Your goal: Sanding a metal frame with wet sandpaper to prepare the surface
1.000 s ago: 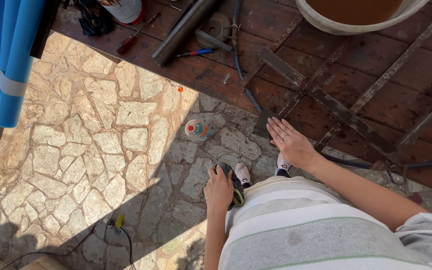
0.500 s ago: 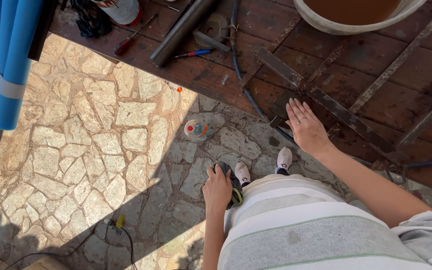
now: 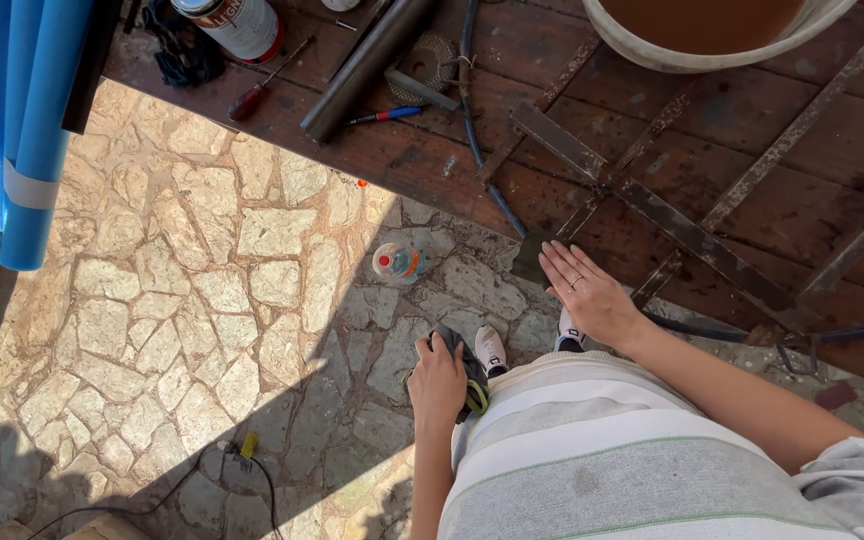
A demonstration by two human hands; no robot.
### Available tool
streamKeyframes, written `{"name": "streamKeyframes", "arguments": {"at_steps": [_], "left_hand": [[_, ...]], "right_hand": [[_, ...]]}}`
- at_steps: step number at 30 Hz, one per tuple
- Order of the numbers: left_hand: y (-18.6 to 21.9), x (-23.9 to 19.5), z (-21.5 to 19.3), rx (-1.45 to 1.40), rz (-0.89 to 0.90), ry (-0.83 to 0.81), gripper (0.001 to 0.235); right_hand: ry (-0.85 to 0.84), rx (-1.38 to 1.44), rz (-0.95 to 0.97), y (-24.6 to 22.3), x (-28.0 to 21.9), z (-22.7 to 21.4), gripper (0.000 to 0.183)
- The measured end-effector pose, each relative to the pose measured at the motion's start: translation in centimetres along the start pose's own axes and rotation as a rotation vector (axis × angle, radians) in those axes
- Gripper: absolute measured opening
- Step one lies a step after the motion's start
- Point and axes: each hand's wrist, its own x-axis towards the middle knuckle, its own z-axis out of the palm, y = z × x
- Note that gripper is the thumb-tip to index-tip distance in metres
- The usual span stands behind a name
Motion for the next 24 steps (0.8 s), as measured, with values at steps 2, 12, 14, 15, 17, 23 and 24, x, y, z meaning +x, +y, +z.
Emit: {"name": "streamKeyframes", "arguments": {"at_steps": [2, 12, 14, 15, 17, 23, 24], "left_hand": [[0.4, -0.3, -0.1, 0.005, 0.008, -0.001, 0.058], [1.5, -0.3, 0.0, -0.002, 0.006, 0.018, 0.059], [1.5, -0.4, 0.2, 0.012, 0.013, 0.011, 0.057], [1.5, -0.5, 0.5, 0.015, 0.015, 0.011, 0.057], [1.5, -0.5, 0.8, 0.004, -0.007, 0.007, 0.058], [1.5, -1.2, 0.6, -0.011, -0.048, 0.002, 0.058], [1.6, -1.8, 0.7, -0.011, -0.047, -0.002, 0.058]], "right_hand": [[0.014, -0.043, 0.077, 2.7, -1.0, -0.5, 0.053], [-0.03, -0.023, 0.068, 1.9, -0.1, -1.1, 0.054], [0.046, 0.096, 0.208, 3.0, 1.7, -1.7, 0.045], [0.048, 0.095, 0.211, 1.7, 1.2, -1.1, 0.045], [0.021, -0.006, -0.005, -0.8, 0.8, 0.2, 0.05], [0.045, -0.077, 0.09, 4.8, 0.9, -0.4, 0.048], [0.042, -0.077, 0.093, 3.2, 0.3, -0.2, 0.048]]}}
